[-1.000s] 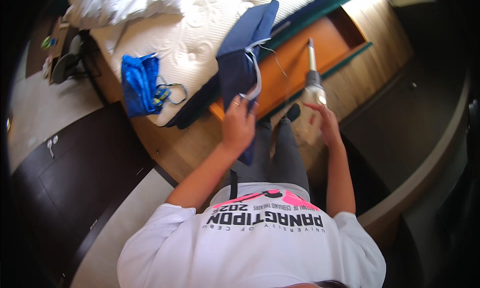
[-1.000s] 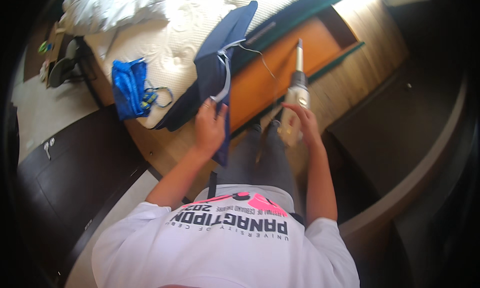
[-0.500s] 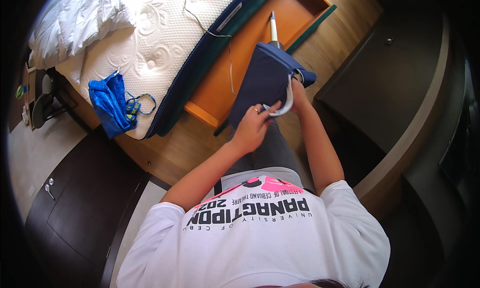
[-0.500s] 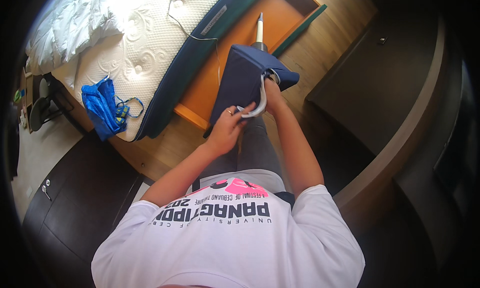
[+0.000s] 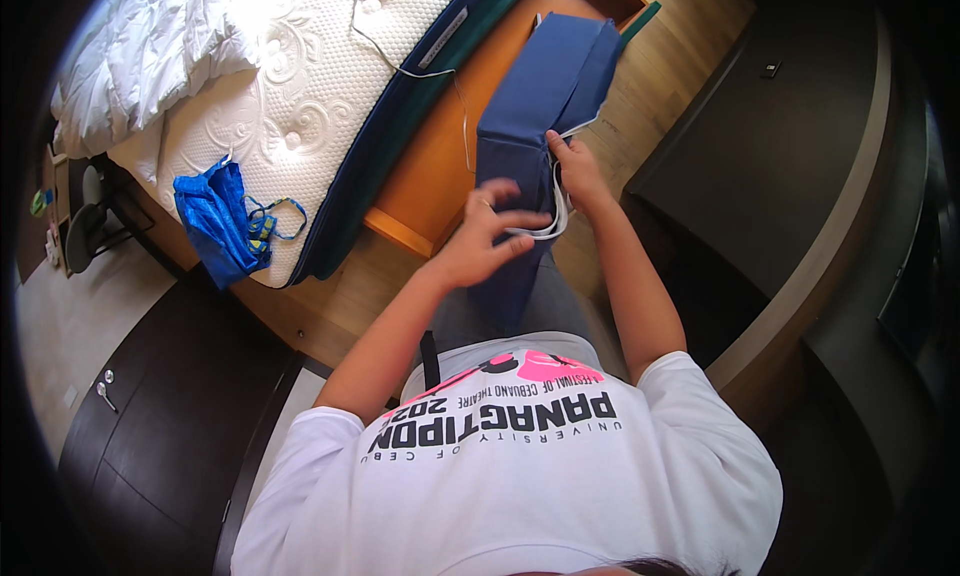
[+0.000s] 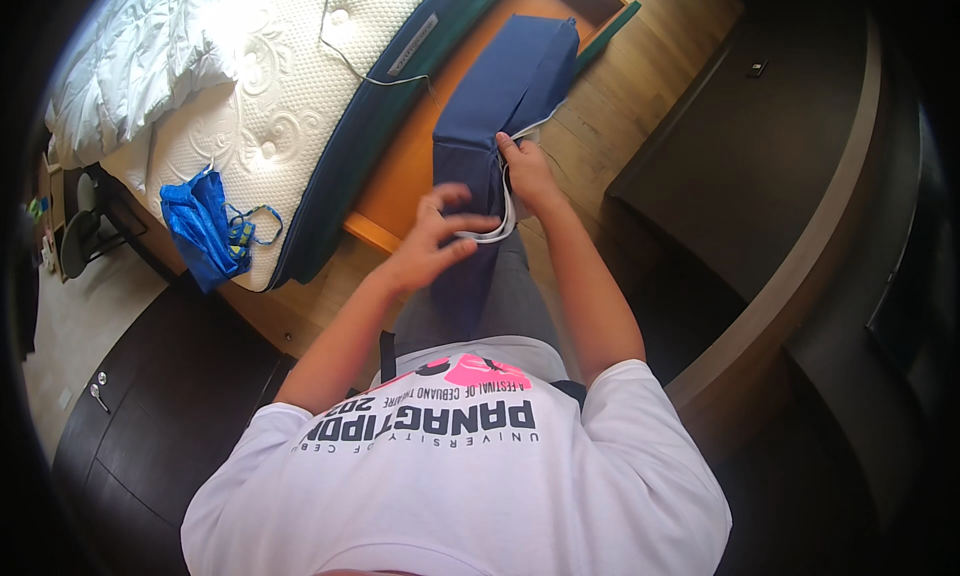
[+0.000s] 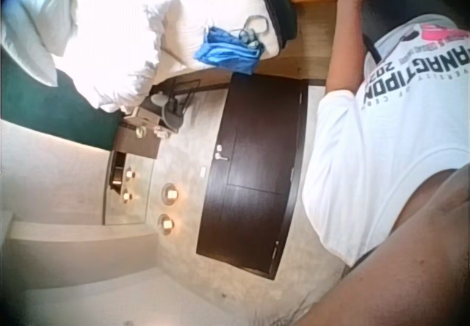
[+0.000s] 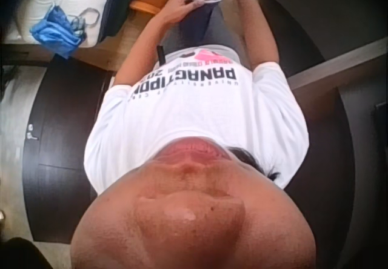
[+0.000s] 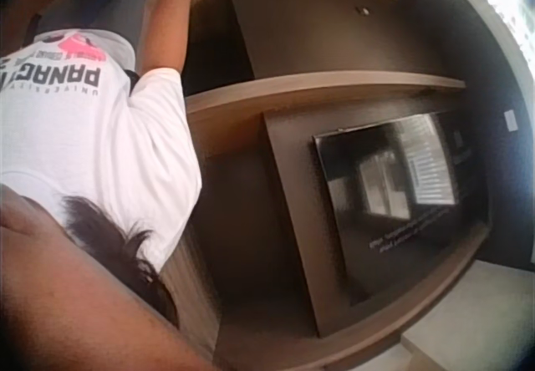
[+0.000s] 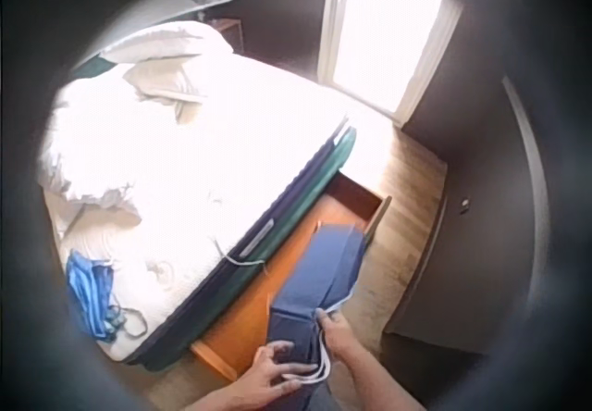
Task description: The person vacuums the inside of a wooden drawer under a bed using a handheld vacuum, removes a blue bag and clothes from it, and then pushes the drawer back into place by hand.
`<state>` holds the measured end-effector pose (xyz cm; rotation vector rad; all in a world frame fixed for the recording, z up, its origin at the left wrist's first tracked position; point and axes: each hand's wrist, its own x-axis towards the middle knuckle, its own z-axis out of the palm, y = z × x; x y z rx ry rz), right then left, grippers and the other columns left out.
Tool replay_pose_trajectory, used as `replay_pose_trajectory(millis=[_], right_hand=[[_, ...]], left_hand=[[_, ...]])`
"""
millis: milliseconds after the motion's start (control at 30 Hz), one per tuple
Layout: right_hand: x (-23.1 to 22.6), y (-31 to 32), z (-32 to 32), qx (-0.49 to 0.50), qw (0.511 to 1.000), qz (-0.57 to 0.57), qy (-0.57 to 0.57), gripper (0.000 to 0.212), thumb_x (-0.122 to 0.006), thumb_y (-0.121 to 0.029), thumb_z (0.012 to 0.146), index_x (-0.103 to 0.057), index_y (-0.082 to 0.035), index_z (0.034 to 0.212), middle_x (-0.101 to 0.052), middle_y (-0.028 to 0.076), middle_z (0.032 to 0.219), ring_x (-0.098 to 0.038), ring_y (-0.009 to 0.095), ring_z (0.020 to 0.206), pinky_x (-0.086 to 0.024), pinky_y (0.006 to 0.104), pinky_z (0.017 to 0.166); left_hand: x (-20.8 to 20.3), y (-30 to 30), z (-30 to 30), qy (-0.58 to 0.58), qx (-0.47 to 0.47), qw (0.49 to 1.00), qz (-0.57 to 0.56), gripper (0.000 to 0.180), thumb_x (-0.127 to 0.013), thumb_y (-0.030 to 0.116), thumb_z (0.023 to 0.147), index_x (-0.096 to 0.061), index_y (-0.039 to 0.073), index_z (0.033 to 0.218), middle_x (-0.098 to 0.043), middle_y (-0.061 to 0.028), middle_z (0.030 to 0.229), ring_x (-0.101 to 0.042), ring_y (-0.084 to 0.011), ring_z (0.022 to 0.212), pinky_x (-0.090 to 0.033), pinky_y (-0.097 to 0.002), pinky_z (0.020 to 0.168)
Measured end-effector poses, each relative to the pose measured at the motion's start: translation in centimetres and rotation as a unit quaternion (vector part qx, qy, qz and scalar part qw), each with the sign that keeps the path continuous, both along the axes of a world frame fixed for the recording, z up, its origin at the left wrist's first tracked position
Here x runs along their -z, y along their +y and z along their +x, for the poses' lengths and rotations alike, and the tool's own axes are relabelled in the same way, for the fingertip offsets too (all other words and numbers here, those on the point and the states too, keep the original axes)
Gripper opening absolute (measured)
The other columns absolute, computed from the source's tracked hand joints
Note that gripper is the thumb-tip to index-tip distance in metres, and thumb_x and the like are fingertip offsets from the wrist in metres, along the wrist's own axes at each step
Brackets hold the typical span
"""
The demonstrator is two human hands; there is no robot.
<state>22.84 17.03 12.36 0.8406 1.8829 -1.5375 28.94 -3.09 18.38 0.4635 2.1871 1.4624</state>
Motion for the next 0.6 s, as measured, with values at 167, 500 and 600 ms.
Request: replay_pose_trajectory(millis=[167, 500, 600], right_hand=[[-1.6, -1.7, 0.7, -0.044, 0.998, -0.03, 0.03, 0.044, -0.054, -0.041, 0.09, -0.061, 0.002, 0.084, -0.056, 0.003, 0.07, -0.048, 0.01, 0.064, -0.039, 0.0296, 0.057], [-3.2, 0.7, 0.7, -0.145, 0.985, 0.088, 0.013, 0.038, -0.058, -0.032, 0.089, -0.059, 0.005, 0.08, -0.056, 0.006, 0.067, -0.05, 0.012, 0.062, -0.041, 0.032, 0.056], [-1.9, 3.7, 0.6, -0.168, 0.981, 0.075, 0.059, 0.042, -0.061, -0.033, 0.083, -0.058, 0.005, 0.068, -0.052, 0.009, 0.055, -0.05, 0.016, 0.052, -0.04, 0.0363, 0.052]], left_hand=[[1.7, 1.7, -5.1, -0.047, -0.189, 0.978, -0.075, 0.086, -0.075, 0.035, 0.067, -0.033, 0.007, 0.137, -0.035, -0.0232, 0.131, -0.03, -0.0339, 0.128, -0.031, -0.0411, 0.103], [5.6, 0.2, -8.7, -0.146, -0.232, 0.959, -0.068, 0.058, -0.05, 0.002, 0.068, -0.049, 0.001, 0.126, -0.062, -0.0216, 0.104, -0.061, -0.0303, 0.096, -0.045, -0.0319, 0.087], [6.2, -4.8, -9.9, -0.263, -0.289, 0.92, 0.019, 0.059, -0.041, -0.005, 0.069, -0.048, 0.001, 0.127, -0.062, -0.0118, 0.1, -0.06, -0.0197, 0.087, -0.046, -0.0277, 0.078]])
